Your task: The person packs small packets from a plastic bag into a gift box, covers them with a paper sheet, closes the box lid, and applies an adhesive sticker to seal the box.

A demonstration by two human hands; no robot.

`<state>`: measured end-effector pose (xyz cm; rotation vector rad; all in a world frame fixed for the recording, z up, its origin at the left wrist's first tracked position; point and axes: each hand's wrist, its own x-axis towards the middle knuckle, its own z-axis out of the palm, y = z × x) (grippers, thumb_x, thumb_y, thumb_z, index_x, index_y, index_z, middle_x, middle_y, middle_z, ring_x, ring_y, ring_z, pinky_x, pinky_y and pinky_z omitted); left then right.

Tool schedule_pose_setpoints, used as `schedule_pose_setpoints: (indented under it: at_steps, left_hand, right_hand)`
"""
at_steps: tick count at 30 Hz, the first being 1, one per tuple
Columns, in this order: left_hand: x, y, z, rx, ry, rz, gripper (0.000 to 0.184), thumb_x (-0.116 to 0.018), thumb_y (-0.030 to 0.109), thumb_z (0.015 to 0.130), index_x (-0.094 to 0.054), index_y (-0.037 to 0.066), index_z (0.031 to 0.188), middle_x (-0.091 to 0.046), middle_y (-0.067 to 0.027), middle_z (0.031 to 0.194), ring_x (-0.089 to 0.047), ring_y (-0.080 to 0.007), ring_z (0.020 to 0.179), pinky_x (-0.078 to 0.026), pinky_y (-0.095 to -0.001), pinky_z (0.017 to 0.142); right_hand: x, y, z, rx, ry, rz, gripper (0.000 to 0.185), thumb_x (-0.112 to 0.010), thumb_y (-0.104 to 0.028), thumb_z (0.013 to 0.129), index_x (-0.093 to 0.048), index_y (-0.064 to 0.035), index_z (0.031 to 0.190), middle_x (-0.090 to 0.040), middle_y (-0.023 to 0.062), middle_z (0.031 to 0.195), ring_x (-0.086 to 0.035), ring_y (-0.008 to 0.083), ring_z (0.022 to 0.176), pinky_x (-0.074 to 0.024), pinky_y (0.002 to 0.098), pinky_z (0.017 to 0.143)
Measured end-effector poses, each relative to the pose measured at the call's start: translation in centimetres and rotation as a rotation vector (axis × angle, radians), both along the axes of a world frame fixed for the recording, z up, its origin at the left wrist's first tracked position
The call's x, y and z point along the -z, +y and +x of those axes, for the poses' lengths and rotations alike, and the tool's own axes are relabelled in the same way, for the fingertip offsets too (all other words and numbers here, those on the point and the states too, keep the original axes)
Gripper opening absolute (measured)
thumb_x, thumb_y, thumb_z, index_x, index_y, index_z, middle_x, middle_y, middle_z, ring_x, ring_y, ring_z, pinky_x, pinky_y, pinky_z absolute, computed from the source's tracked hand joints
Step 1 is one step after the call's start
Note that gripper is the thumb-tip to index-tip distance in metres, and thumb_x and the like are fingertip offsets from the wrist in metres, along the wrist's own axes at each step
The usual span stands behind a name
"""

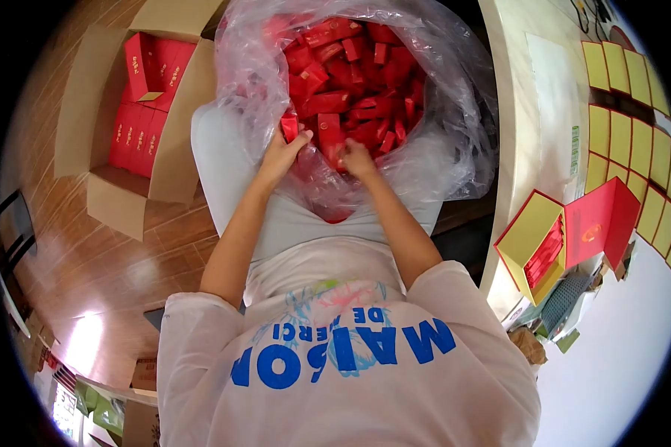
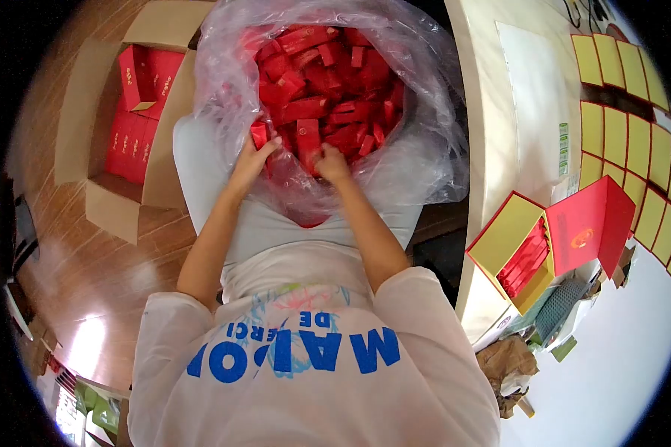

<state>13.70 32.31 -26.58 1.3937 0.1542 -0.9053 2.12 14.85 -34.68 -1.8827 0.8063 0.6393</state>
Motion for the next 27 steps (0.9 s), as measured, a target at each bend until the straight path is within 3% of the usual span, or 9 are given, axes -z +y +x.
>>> schedule_pose_setpoints:
  at_steps: [1,4,7,12,14,17,20,24,27]
  left_hand:
    - [-0.1,0.0,0.0,-0.002,-0.022,-0.022,0.066,-0.069,0.024,0.085,-0.034,0.003,0.137,-0.054,-0.0078,0.112,-0.056,-0.0163,0.099,-0.047,-0.0295,0.086]
    - [-0.6,-0.2,0.1,0.001,0.077,-0.083,0.067,-0.067,0.025,0.088,-0.03,0.007,0.141,-0.053,-0.0085,0.113,-0.057,-0.0169,0.1,-0.05,-0.0327,0.087]
    - [-1.2,-0.9,-0.2,0.009,0.241,-0.148,0.069,-0.065,0.03,0.09,-0.027,0.009,0.143,-0.052,-0.0093,0.114,-0.057,-0.0174,0.101,-0.052,-0.0364,0.088]
    - [-0.5,-1.3,-1.6,-0.02,0.261,-0.192,0.073,-0.064,0.038,0.09,-0.024,0.009,0.143,-0.048,-0.0118,0.124,-0.057,-0.019,0.105,-0.052,-0.0323,0.086]
    - [0.3,-0.8,-1.6,0.024,0.073,0.018,0.077,-0.064,0.041,0.089,-0.023,0.004,0.143,-0.04,-0.0164,0.136,-0.048,-0.0255,0.121,-0.044,-0.0335,0.097]
    - [2.9,-0.8,-3.3,0.017,-0.421,0.266,0.083,-0.065,0.044,0.088,-0.021,0.0,0.143,-0.033,-0.0196,0.142,-0.036,-0.0287,0.131,-0.031,-0.0346,0.108]
    - [2.4,-0.6,-3.0,-0.078,-0.192,0.125,0.087,-0.065,0.045,0.087,-0.02,-0.003,0.143,-0.032,-0.0201,0.142,-0.029,-0.0293,0.135,-0.019,-0.0361,0.113]
    - [-0.1,-0.4,-1.8,-0.044,0.06,-0.057,0.083,-0.07,0.038,0.085,-0.024,0.0,0.142,-0.041,-0.0167,0.135,-0.04,-0.0255,0.127,-0.031,-0.035,0.107]
    - [0.2,-1.2,-1.8,-0.111,0.014,-0.007,0.068,-0.071,0.029,0.085,-0.034,0.001,0.135,-0.055,-0.0127,0.118,-0.059,-0.0196,0.102,-0.046,-0.0327,0.091]
  right_hand:
    - [-1.3,-0.4,0.4,0.307,-0.098,0.128,0.037,-0.056,-0.031,0.093,-0.06,0.0012,0.112,-0.066,0.0174,0.101,-0.065,0.0273,0.09,-0.0478,0.0365,0.083]
    - [-5.3,-1.7,1.1,0.583,-0.27,0.116,0.033,-0.044,-0.026,0.101,-0.06,-0.0004,0.114,-0.065,0.0076,0.102,-0.061,0.0183,0.093,-0.047,0.0324,0.081]
    - [-7.0,-1.9,2.3,0.761,-0.23,0.589,0.034,-0.044,-0.027,0.101,-0.059,-0.0011,0.116,-0.064,0.0065,0.107,-0.059,0.0179,0.097,-0.0472,0.0321,0.083]
    - [-7.5,2.9,4.4,0.765,-0.192,0.656,0.034,-0.045,-0.029,0.1,-0.058,-0.0023,0.116,-0.066,0.0117,0.106,-0.063,0.0241,0.094,-0.0484,0.0357,0.083]
    - [-8.0,4.2,5.3,0.361,-0.089,-0.25,0.031,-0.045,-0.029,0.099,-0.057,-0.0029,0.111,-0.065,0.0188,0.103,-0.063,0.0341,0.093,-0.0483,0.0422,0.082]
    - [-9.2,6.9,5.4,0.338,-0.282,-0.325,0.028,-0.046,-0.027,0.097,-0.055,-0.0028,0.107,-0.062,0.0223,0.101,-0.059,0.0398,0.098,-0.0455,0.0475,0.084]
    - [-8.2,9.1,4.9,0.329,-0.617,-0.282,0.033,-0.042,-0.028,0.098,-0.057,-0.0013,0.109,-0.06,0.0212,0.102,-0.057,0.0351,0.1,-0.0412,0.0436,0.091]
    - [-7.6,5.2,4.5,0.565,-0.313,0.421,0.047,-0.036,-0.036,0.101,-0.066,0.0004,0.1,-0.063,0.0148,0.096,-0.056,0.0233,0.089,-0.0422,0.0374,0.086]
    - [-3.9,2.1,4.6,0.414,-0.215,-0.004,0.031,-0.048,-0.023,0.096,-0.062,-0.0006,0.112,-0.064,0.0186,0.11,-0.062,0.0305,0.1,-0.0468,0.0381,0.087]
